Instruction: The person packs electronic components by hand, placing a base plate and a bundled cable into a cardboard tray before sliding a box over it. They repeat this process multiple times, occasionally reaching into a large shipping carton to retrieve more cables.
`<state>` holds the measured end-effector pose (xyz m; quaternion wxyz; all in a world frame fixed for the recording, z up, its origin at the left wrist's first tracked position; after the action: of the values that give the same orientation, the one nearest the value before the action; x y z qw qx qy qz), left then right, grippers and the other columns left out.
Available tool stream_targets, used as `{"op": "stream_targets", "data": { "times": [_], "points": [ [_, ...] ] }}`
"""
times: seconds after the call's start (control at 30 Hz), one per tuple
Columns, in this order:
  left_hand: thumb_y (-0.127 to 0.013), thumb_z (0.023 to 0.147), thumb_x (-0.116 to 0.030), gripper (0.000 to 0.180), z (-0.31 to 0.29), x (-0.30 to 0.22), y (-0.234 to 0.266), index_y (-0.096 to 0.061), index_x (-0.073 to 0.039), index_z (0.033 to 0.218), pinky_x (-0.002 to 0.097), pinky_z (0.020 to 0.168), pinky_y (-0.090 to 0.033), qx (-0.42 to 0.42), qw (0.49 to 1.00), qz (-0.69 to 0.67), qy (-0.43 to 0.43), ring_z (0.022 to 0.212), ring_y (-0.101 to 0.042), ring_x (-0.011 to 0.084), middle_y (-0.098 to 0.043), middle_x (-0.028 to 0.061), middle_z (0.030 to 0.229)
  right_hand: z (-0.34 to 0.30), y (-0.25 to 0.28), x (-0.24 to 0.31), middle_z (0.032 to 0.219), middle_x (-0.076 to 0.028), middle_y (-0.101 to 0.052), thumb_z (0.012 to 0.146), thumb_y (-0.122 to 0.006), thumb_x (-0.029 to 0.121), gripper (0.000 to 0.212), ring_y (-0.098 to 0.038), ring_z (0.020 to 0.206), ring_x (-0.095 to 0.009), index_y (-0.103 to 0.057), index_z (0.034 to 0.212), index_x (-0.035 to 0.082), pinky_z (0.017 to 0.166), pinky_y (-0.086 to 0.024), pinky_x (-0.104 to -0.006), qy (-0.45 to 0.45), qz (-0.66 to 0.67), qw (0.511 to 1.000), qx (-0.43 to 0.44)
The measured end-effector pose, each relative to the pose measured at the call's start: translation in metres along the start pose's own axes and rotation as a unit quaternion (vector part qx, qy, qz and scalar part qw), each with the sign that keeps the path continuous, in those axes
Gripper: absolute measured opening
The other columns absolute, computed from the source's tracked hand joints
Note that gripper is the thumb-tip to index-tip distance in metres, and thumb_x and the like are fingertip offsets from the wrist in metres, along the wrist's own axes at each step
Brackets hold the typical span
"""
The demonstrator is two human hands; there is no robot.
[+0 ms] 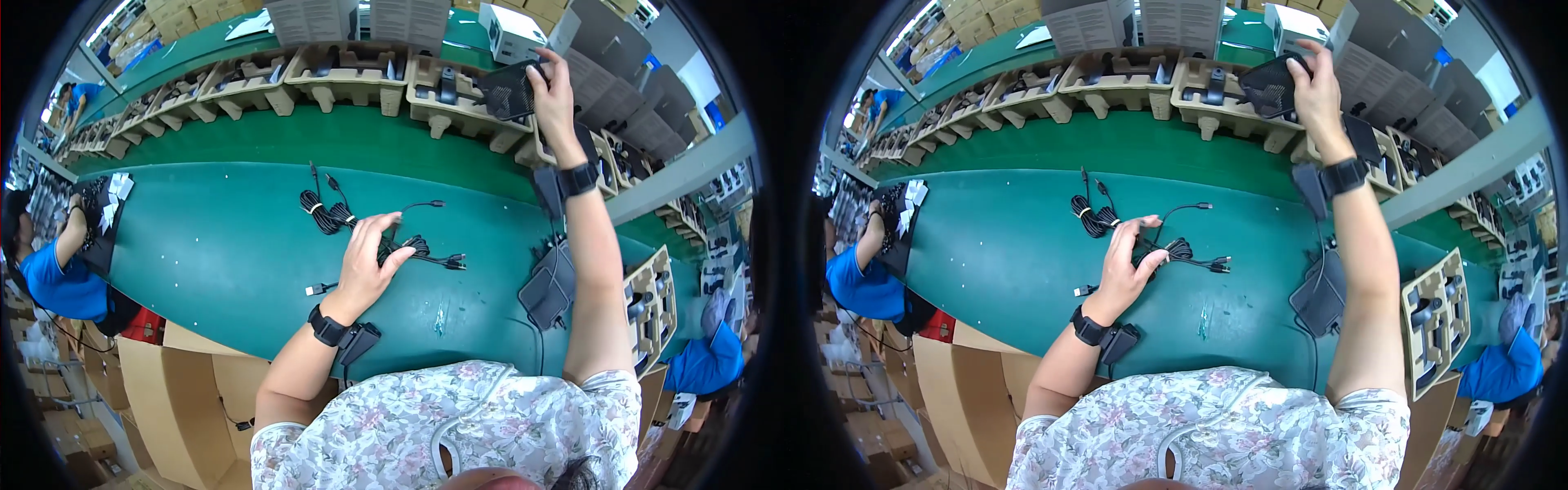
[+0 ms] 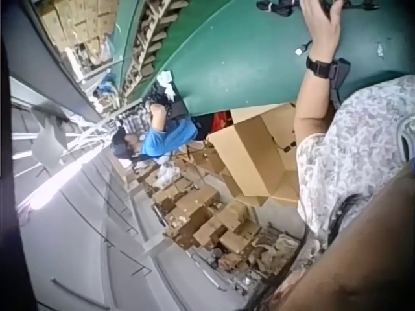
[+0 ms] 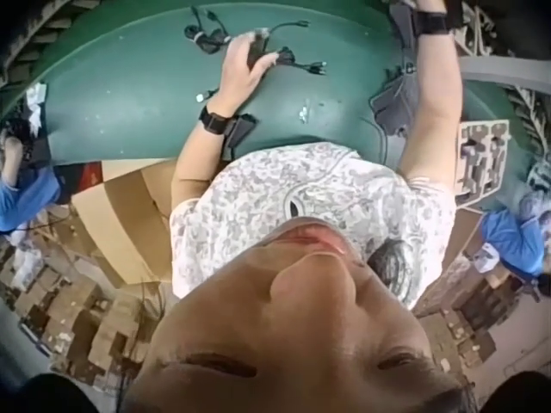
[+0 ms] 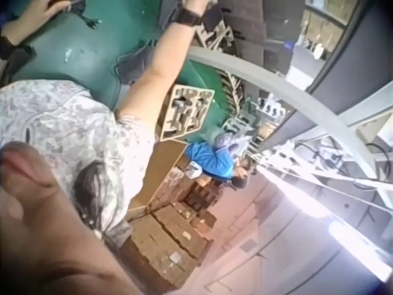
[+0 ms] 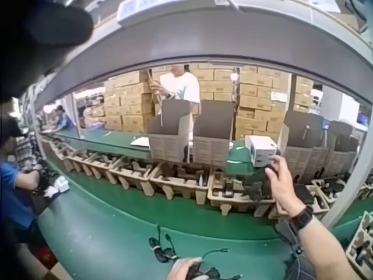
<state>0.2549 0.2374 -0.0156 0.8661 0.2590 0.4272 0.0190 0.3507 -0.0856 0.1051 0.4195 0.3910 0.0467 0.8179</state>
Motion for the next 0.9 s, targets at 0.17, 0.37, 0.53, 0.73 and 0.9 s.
{"op": "stream_targets", "data": {
  "times": [0.17,0.37,0.53,0.73,0.9],
  "points": [
    [-0.068,0.081,-0.019,0.043,0.001,0.011,0.020,-0.050,-0.001,0.115,0.0387,0.087,-0.042,-0.034,0.998,0.059,-0.008,0.099,-0.053,0.0326,-0.057,0.0145,0.107,0.048,-0.020,-0.027,0.093,-0.009,-0.065,0.093,-0.051,0.018,0.022,-0.060,0.085,-0.018,-0.061,0.108,0.006,0.081,-0.044,-0.0270,0.025,-0.219,0.972,0.085],
    [-0.062,0.083,-0.010,0.043,0.003,0.028,0.040,-0.047,0.000,0.122,0.0373,0.089,-0.042,-0.156,0.986,0.043,0.051,0.103,-0.053,0.0303,-0.056,0.0153,0.108,0.076,-0.035,-0.069,0.094,-0.009,-0.066,0.093,-0.051,0.019,0.021,-0.059,0.085,-0.019,-0.062,0.105,0.006,0.081,-0.043,-0.0271,0.039,-0.163,0.974,0.151],
    [-0.056,0.083,-0.001,0.044,0.006,0.033,0.060,-0.044,0.000,0.125,0.0374,0.090,-0.042,-0.255,0.961,0.080,0.067,0.104,-0.053,0.0286,-0.055,0.0155,0.110,0.060,-0.058,-0.106,0.097,-0.012,-0.065,0.092,-0.050,0.023,0.023,-0.060,0.090,-0.027,-0.063,0.106,0.009,0.081,-0.045,-0.0312,0.037,-0.146,0.983,0.105],
    [-0.056,0.081,0.003,0.044,0.003,0.048,0.068,-0.045,-0.001,0.124,0.0395,0.091,-0.041,-0.255,0.958,0.111,0.068,0.106,-0.052,0.0299,-0.053,0.0161,0.113,0.067,-0.056,-0.096,0.096,-0.012,-0.065,0.093,-0.050,0.019,0.022,-0.059,0.088,-0.021,-0.062,0.106,0.005,0.083,-0.042,-0.0270,-0.016,-0.102,0.991,0.084],
    [-0.057,0.078,0.004,0.045,0.001,0.052,0.065,-0.048,-0.005,0.121,0.0411,0.094,-0.039,-0.169,0.967,0.169,0.087,0.108,-0.049,0.0310,-0.052,0.0149,0.114,0.061,-0.074,-0.085,0.098,-0.014,-0.065,0.093,-0.047,0.017,0.022,-0.059,0.091,-0.028,-0.062,0.105,0.007,0.082,-0.044,-0.0307,0.066,-0.164,0.975,0.138]
  ]
}}
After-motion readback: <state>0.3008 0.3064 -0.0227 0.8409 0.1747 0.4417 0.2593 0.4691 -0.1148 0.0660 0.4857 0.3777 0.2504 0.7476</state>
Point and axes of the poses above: each hand's wrist, its own z-axis towards the middle knuckle, its own y-axis out of the back of the hand, x = y × z, the point moved 4 cm from there along z, towards the middle knuckle
